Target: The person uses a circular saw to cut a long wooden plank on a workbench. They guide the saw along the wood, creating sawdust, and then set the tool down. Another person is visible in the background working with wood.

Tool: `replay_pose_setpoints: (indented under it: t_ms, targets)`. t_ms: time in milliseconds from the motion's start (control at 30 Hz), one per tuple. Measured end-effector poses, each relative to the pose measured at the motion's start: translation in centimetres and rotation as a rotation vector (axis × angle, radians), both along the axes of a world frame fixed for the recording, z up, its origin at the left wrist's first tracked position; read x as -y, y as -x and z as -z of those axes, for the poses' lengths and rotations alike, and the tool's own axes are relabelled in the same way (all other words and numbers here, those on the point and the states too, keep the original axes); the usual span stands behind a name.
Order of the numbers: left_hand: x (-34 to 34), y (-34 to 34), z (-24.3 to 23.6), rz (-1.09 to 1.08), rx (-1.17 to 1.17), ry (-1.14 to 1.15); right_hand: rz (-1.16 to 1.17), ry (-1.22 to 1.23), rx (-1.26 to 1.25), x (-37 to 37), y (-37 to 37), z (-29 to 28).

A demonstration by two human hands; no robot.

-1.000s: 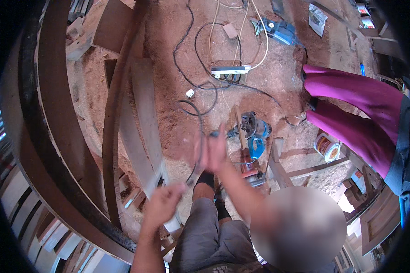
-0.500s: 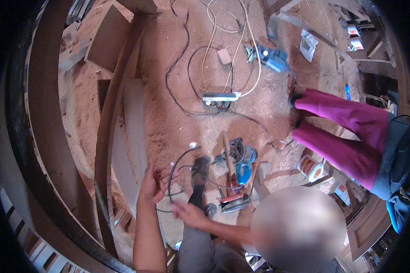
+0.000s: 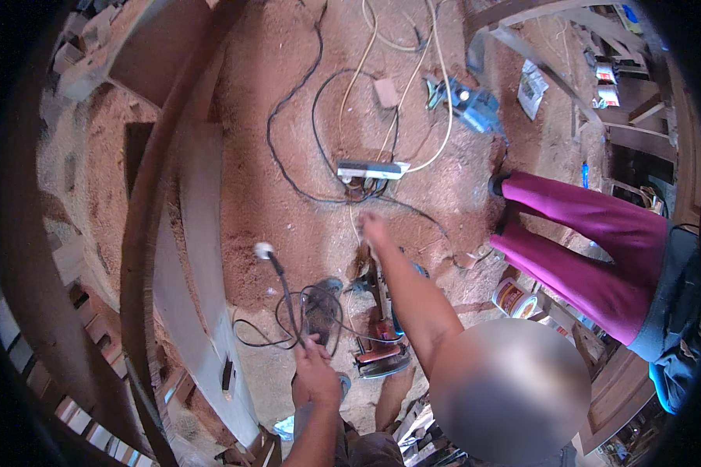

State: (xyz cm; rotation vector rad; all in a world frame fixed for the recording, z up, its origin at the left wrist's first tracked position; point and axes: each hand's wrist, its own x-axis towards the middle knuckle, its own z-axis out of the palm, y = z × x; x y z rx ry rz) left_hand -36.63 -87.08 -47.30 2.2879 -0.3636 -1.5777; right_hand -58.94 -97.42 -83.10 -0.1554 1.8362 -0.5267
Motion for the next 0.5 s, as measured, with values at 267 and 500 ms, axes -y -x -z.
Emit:
replay_pose_setpoints:
  t_ms: [267, 500]
  targets:
    - [-4.1, 3.3, 2.5, 0.243, 0.091, 0.032, -0.491, 0.237, -0.496, 7.0, -3.9, 1.0]
    - [-5.9, 4.4, 5.2, -0.108, -0.009, -0.047, -0.339, 0.111, -0.732, 8.0, -8.2, 0.8]
